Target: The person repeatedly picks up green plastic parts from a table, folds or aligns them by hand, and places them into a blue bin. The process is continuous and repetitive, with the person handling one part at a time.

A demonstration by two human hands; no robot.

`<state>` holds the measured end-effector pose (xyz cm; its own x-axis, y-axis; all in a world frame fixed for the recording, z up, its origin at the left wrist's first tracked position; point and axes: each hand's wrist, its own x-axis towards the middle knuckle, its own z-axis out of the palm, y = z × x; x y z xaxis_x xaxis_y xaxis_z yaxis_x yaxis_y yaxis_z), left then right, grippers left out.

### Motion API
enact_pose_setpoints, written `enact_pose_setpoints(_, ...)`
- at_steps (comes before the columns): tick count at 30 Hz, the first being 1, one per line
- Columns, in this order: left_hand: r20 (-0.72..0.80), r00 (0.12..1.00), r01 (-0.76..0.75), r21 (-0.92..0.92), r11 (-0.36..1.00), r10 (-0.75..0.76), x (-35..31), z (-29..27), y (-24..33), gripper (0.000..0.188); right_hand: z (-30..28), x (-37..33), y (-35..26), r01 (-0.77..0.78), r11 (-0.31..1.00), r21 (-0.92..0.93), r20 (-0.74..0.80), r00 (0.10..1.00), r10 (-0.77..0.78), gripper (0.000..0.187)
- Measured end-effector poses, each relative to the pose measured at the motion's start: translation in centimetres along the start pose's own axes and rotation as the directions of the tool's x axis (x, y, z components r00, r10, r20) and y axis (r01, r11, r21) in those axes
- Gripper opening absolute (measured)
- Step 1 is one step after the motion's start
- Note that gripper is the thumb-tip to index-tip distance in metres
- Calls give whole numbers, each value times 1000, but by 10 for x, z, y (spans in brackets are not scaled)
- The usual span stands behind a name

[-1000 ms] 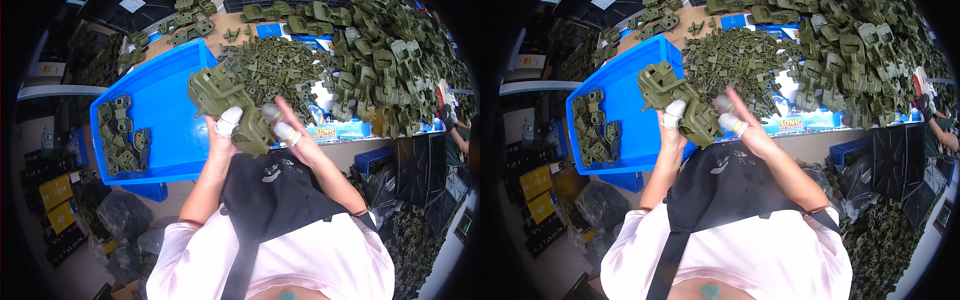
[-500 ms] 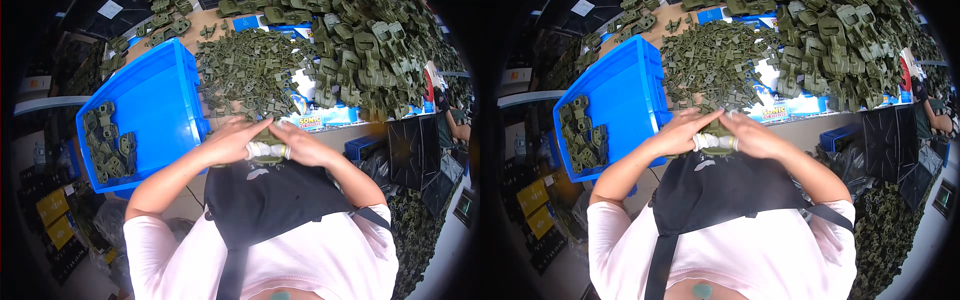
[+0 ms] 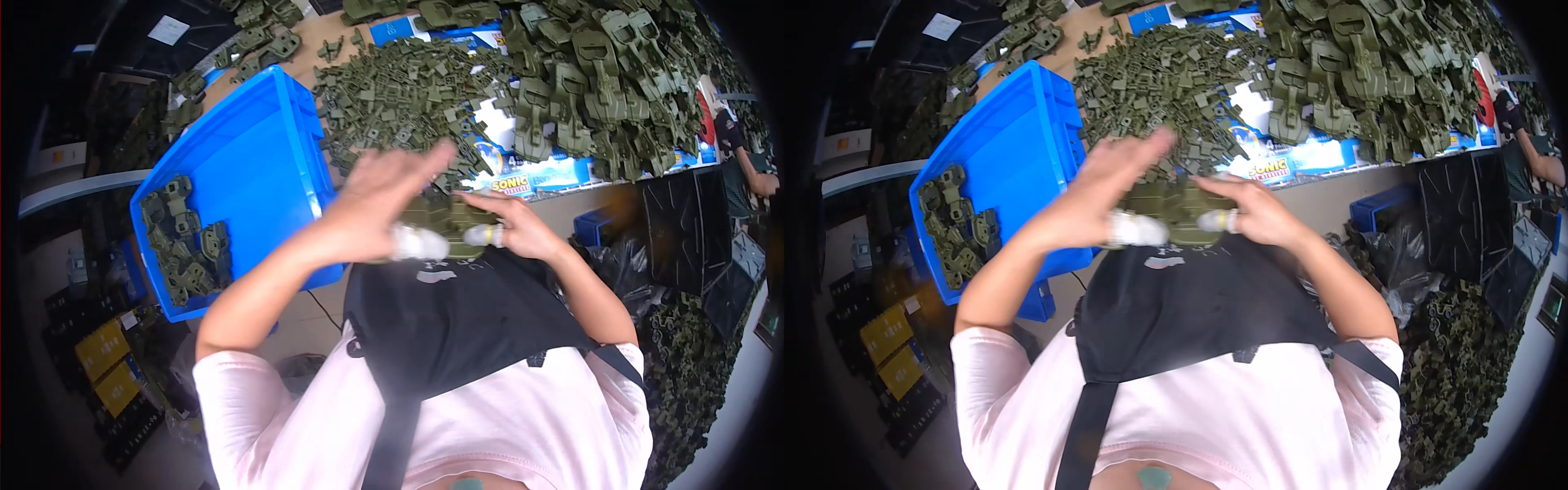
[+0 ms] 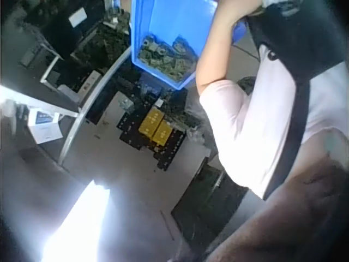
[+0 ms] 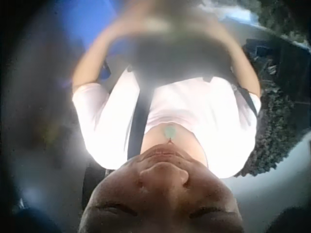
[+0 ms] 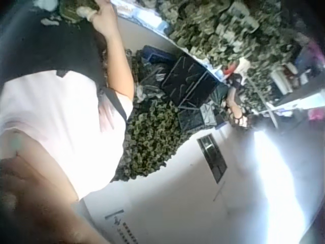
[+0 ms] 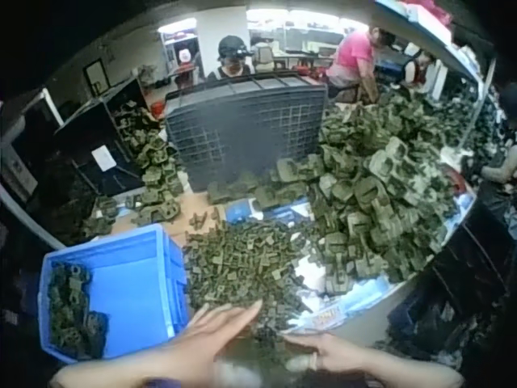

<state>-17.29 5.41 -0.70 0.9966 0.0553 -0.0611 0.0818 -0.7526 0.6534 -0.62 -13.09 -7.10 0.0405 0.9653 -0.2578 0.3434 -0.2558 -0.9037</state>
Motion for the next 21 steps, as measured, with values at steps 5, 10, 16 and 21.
enact_pose_setpoints(5,133,958,271,-711,649,-255,-55,38,-43,93,0,-16,30,-106,962,252,57,994,95,62)
enact_pose_setpoints(10,25,910,309,-705,638,-414,-48,49,-22,85,-15,1,-37,108,971,-213,-179,973,-148,77)
enact_pose_setpoints(16,-148,922,199,-613,764,-358,-44,57,-13,77,33,43,-59,207,905,-372,86,978,-189,74)
enact_pose_setpoints(21,-175,915,214,-552,806,-363,-43,59,-11,68,7,47,-37,369,926,-77,110,926,-360,75)
